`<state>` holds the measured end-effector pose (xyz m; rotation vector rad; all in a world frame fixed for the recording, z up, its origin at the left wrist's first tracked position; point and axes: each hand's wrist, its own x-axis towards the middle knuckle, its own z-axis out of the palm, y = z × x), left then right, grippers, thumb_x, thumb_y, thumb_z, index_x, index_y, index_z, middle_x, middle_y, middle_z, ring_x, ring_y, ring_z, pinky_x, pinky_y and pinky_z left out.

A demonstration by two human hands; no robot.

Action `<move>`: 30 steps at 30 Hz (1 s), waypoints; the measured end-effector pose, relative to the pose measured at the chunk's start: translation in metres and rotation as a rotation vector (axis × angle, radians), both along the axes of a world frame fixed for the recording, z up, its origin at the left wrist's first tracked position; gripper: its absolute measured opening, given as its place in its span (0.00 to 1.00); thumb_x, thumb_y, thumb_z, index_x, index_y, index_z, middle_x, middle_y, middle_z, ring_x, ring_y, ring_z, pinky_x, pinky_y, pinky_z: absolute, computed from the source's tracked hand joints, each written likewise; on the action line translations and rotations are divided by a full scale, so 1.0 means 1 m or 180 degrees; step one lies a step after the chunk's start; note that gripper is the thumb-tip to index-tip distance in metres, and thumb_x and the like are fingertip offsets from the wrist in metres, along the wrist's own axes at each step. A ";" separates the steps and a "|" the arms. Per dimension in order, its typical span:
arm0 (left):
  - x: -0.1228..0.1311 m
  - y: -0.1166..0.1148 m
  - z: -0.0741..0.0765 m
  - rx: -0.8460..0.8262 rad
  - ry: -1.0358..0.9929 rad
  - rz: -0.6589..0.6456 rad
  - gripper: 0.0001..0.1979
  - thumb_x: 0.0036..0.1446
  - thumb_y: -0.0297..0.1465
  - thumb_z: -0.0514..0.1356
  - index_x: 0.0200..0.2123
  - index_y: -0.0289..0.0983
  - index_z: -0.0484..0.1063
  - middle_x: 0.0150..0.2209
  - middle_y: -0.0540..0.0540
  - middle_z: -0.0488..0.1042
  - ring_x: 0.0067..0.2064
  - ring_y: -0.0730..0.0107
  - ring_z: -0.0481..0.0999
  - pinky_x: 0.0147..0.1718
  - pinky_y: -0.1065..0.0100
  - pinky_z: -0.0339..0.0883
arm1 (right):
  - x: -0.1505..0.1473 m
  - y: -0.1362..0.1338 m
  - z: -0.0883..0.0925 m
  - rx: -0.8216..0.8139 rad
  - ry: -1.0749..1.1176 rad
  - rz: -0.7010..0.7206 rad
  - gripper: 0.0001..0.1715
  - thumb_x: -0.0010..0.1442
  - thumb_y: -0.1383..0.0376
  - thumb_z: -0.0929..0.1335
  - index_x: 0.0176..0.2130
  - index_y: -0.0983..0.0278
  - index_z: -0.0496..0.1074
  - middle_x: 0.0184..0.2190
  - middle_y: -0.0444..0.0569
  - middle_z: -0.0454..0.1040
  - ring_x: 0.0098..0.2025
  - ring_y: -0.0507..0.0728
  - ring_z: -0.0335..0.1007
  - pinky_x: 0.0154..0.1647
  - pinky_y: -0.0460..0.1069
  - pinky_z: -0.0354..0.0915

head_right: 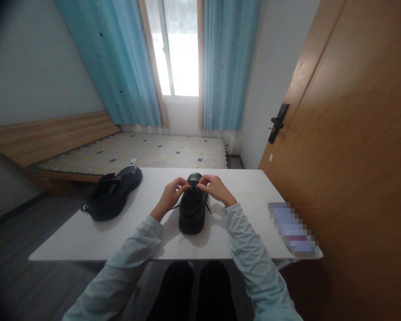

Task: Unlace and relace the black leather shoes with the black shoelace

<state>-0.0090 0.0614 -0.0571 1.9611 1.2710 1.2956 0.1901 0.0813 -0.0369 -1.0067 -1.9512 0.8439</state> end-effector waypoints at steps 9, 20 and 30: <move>0.002 0.003 -0.005 0.0080 0.0019 -0.0049 0.06 0.57 0.34 0.56 0.32 0.38 0.66 0.30 0.50 0.73 0.33 0.70 0.72 0.35 0.68 0.66 | -0.005 0.000 -0.001 -0.0137 0.0266 -0.0013 0.10 0.52 0.60 0.68 0.29 0.65 0.67 0.24 0.44 0.68 0.26 0.51 0.64 0.25 0.46 0.62; -0.002 0.001 -0.004 0.0120 -0.0293 -0.0334 0.11 0.53 0.35 0.62 0.36 0.37 0.65 0.29 0.51 0.71 0.32 0.72 0.72 0.36 0.68 0.67 | -0.003 -0.004 0.002 -0.0527 0.0688 0.0293 0.15 0.46 0.64 0.72 0.35 0.65 0.67 0.24 0.41 0.69 0.27 0.50 0.65 0.29 0.46 0.60; -0.002 0.001 -0.004 0.0056 -0.0079 -0.0291 0.11 0.48 0.34 0.64 0.34 0.38 0.68 0.32 0.49 0.74 0.33 0.71 0.72 0.35 0.68 0.67 | 0.001 -0.008 0.008 -0.0727 0.1272 0.0531 0.14 0.47 0.67 0.73 0.35 0.64 0.67 0.26 0.40 0.71 0.29 0.50 0.70 0.35 0.48 0.63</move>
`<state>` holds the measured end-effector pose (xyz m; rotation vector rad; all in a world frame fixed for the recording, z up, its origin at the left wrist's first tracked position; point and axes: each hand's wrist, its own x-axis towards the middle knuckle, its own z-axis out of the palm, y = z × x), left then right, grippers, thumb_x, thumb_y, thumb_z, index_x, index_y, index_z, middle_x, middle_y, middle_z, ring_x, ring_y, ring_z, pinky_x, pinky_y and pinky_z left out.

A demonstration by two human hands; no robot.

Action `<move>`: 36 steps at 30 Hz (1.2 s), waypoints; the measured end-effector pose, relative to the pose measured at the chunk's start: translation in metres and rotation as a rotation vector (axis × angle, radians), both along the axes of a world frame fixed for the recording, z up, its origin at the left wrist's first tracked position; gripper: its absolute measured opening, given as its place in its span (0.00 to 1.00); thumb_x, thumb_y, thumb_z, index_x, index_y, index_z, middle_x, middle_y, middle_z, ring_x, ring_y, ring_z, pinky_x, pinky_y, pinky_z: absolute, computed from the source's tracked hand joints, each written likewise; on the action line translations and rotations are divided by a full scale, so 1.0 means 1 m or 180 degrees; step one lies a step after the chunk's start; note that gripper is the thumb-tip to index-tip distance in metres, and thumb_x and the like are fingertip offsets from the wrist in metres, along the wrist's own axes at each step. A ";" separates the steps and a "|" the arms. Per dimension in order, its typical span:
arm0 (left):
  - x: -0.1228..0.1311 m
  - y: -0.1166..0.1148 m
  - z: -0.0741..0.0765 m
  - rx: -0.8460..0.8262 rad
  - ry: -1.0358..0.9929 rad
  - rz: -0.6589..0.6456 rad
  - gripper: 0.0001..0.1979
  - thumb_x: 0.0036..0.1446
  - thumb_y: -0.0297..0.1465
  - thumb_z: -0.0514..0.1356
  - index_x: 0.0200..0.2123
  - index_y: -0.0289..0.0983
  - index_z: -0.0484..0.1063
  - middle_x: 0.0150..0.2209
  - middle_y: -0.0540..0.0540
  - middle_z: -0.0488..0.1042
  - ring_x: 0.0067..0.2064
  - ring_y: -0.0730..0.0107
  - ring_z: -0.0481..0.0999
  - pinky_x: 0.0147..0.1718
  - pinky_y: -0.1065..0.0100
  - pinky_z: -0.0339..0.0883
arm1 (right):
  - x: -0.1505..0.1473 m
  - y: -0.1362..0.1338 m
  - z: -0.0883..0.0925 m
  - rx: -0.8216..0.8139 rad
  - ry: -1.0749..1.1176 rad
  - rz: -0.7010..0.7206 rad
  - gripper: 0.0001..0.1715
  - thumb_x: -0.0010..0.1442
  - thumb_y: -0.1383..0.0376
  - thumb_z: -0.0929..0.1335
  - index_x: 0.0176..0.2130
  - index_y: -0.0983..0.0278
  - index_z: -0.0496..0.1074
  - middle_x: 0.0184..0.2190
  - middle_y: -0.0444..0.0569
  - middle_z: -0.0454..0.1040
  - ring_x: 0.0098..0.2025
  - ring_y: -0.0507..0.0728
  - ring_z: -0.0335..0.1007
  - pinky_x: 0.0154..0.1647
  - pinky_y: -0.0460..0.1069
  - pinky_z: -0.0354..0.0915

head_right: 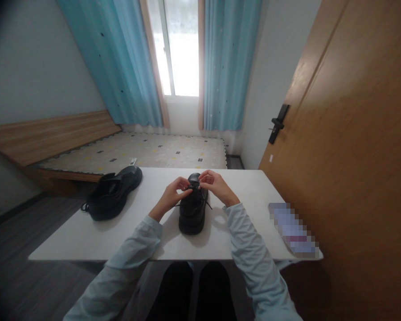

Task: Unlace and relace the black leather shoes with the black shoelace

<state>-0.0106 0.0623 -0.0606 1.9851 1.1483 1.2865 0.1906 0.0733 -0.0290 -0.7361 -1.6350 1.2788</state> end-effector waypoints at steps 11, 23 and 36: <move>-0.002 -0.001 0.002 -0.0084 0.0031 0.0007 0.09 0.48 0.35 0.64 0.31 0.37 0.70 0.31 0.49 0.74 0.31 0.71 0.70 0.34 0.67 0.66 | 0.002 -0.005 0.004 0.0054 0.0105 -0.0328 0.18 0.47 0.62 0.74 0.36 0.64 0.67 0.32 0.45 0.75 0.25 0.49 0.69 0.20 0.42 0.58; -0.005 0.000 -0.001 -0.0122 0.0044 0.0055 0.12 0.54 0.41 0.60 0.31 0.37 0.70 0.30 0.49 0.74 0.32 0.70 0.72 0.35 0.68 0.67 | 0.002 -0.010 0.011 0.0029 0.0139 -0.0378 0.19 0.47 0.57 0.74 0.35 0.64 0.67 0.33 0.47 0.78 0.12 0.43 0.54 0.12 0.43 0.56; -0.009 0.002 -0.002 -0.0208 0.0103 0.0588 0.09 0.51 0.38 0.62 0.32 0.38 0.73 0.28 0.49 0.75 0.28 0.70 0.72 0.29 0.69 0.66 | 0.013 -0.019 0.020 -0.0066 -0.0451 0.0389 0.24 0.56 0.48 0.67 0.27 0.67 0.71 0.15 0.46 0.72 0.12 0.48 0.59 0.12 0.43 0.51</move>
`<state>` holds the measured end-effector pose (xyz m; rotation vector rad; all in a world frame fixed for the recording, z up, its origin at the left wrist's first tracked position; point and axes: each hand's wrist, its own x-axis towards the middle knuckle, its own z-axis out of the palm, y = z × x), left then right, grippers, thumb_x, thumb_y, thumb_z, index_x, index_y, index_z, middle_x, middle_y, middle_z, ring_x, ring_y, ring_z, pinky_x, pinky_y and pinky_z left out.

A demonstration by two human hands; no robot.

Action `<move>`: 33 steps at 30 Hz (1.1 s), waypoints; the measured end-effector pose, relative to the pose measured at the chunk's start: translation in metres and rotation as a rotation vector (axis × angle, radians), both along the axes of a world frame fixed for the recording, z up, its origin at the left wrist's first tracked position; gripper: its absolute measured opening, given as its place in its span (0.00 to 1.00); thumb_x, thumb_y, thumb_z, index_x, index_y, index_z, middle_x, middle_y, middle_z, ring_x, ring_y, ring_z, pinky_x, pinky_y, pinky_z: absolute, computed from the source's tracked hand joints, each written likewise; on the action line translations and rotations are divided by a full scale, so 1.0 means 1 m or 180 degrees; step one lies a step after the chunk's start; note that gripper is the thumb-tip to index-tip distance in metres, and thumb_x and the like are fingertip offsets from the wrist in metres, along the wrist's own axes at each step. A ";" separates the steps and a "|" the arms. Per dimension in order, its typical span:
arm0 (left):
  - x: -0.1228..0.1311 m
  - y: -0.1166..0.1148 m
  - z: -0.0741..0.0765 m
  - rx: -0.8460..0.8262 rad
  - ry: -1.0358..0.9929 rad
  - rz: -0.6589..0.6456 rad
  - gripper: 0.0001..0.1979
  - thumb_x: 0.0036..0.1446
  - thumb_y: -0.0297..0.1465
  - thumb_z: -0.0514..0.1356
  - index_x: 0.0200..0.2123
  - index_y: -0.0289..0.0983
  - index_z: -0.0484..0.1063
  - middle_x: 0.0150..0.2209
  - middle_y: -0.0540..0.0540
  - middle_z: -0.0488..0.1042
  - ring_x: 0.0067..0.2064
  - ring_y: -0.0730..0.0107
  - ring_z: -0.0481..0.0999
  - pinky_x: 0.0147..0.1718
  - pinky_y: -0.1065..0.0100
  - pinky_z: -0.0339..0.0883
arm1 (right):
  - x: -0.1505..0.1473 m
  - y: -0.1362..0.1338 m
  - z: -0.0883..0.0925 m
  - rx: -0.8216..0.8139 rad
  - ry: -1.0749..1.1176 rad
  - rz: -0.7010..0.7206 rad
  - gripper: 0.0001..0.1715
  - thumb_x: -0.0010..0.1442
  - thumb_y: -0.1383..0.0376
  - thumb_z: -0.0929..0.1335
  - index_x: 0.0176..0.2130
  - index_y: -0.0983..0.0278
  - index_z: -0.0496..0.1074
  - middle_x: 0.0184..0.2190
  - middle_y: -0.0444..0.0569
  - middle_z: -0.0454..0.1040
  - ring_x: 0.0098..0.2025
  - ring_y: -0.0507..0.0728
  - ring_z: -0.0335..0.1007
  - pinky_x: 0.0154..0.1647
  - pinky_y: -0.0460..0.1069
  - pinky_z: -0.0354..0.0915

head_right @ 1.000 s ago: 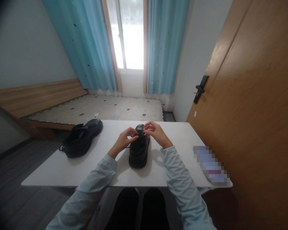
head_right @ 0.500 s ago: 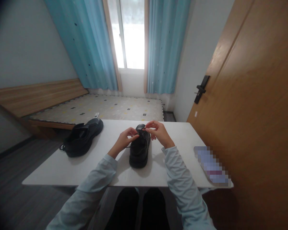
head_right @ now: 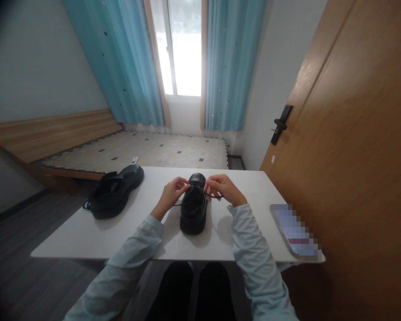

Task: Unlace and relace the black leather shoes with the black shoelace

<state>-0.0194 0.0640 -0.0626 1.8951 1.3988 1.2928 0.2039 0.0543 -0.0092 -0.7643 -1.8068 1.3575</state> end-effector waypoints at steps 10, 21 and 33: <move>-0.002 0.006 -0.006 -0.0175 -0.0207 -0.0139 0.12 0.50 0.40 0.62 0.30 0.36 0.73 0.29 0.47 0.77 0.26 0.70 0.73 0.27 0.69 0.66 | -0.017 0.017 -0.020 0.0251 -0.0613 -0.0216 0.18 0.54 0.57 0.70 0.41 0.65 0.66 0.16 0.37 0.66 0.18 0.49 0.65 0.19 0.43 0.61; 0.006 0.004 -0.003 0.0018 -0.0260 -0.0069 0.07 0.54 0.35 0.59 0.30 0.37 0.70 0.32 0.48 0.77 0.34 0.67 0.75 0.37 0.65 0.69 | -0.017 0.023 -0.028 0.0660 -0.0967 -0.0426 0.11 0.58 0.64 0.64 0.39 0.65 0.73 0.18 0.40 0.65 0.20 0.49 0.64 0.19 0.43 0.62; 0.009 0.002 -0.002 0.0061 -0.0218 -0.0199 0.04 0.55 0.32 0.57 0.33 0.37 0.66 0.31 0.49 0.72 0.33 0.70 0.72 0.35 0.68 0.65 | -0.015 0.023 -0.027 0.0605 -0.0987 -0.0424 0.10 0.57 0.64 0.65 0.38 0.65 0.72 0.19 0.40 0.65 0.20 0.49 0.63 0.19 0.43 0.62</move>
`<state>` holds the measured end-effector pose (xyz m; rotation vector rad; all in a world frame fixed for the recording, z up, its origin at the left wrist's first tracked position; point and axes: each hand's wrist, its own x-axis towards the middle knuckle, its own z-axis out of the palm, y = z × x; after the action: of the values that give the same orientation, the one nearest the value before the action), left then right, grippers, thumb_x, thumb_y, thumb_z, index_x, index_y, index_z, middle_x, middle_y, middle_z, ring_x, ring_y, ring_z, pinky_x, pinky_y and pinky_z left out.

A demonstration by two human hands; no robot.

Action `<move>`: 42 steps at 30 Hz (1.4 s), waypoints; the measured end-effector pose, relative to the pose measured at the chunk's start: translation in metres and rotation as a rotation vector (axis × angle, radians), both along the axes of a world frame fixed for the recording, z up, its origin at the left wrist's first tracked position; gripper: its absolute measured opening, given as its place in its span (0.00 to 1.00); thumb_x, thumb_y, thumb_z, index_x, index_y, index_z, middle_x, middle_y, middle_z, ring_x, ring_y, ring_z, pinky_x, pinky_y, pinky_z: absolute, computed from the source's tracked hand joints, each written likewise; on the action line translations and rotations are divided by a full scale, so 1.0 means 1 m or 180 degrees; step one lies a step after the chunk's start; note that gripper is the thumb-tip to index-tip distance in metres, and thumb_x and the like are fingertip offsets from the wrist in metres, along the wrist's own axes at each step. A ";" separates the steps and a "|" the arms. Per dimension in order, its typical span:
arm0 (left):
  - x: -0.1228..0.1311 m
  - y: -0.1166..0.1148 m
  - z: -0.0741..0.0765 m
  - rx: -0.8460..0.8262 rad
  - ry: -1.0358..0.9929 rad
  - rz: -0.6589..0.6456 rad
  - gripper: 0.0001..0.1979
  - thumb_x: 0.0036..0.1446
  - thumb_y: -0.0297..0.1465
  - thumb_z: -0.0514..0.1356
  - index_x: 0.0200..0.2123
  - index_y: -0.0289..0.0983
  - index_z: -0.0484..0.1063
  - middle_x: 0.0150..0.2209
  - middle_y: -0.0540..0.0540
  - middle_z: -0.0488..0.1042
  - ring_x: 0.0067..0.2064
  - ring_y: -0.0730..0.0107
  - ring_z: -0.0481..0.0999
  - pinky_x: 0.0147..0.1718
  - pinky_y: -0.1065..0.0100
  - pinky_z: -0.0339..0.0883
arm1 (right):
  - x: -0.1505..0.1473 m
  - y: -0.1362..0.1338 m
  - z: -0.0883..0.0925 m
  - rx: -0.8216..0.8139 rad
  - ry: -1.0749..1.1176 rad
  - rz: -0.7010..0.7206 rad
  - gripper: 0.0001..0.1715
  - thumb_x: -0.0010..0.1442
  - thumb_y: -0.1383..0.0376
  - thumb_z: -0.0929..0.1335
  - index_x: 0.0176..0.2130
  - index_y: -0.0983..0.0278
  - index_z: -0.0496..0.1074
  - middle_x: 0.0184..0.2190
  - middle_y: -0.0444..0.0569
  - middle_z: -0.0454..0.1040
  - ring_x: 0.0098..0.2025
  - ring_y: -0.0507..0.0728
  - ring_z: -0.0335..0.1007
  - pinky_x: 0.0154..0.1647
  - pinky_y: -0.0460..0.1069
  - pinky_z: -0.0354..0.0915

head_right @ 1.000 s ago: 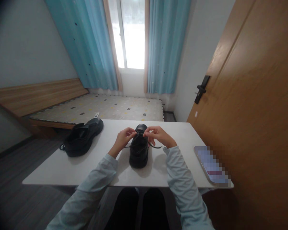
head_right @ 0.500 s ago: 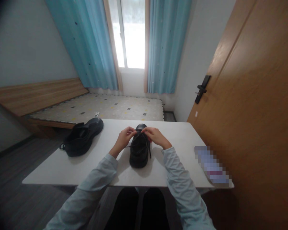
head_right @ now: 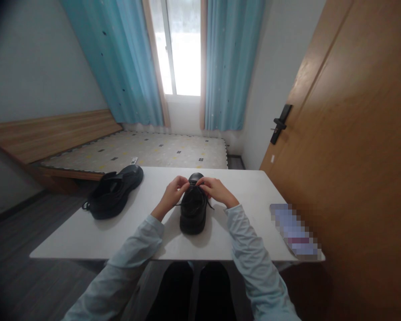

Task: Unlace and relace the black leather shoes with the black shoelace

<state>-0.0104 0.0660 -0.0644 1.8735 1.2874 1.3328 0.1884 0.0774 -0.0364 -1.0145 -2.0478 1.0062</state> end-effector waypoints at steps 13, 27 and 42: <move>0.000 -0.001 0.002 -0.0049 -0.0512 -0.0361 0.08 0.48 0.25 0.58 0.29 0.37 0.59 0.30 0.53 0.65 0.34 0.74 0.68 0.38 0.68 0.67 | 0.001 0.000 0.001 0.0008 -0.0098 -0.0013 0.09 0.57 0.65 0.64 0.39 0.65 0.71 0.19 0.40 0.65 0.21 0.49 0.63 0.20 0.44 0.63; -0.005 -0.005 0.008 0.1128 0.0787 0.0613 0.10 0.48 0.17 0.52 0.30 0.38 0.62 0.33 0.47 0.65 0.36 0.67 0.67 0.36 0.65 0.64 | 0.003 -0.001 0.003 0.0078 -0.0146 0.0021 0.09 0.59 0.66 0.63 0.39 0.65 0.70 0.17 0.38 0.63 0.19 0.48 0.61 0.21 0.43 0.58; -0.033 -0.001 0.013 0.1122 -0.0171 0.1983 0.09 0.50 0.19 0.49 0.30 0.38 0.62 0.30 0.48 0.67 0.35 0.66 0.69 0.38 0.64 0.63 | 0.007 0.001 0.000 0.0027 -0.0107 -0.0020 0.09 0.58 0.67 0.64 0.40 0.64 0.70 0.23 0.40 0.65 0.20 0.48 0.64 0.20 0.44 0.62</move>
<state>-0.0429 0.0653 -0.0512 1.6897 1.7885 2.0204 0.1950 0.0780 -0.0365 -1.0392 -2.0731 0.9829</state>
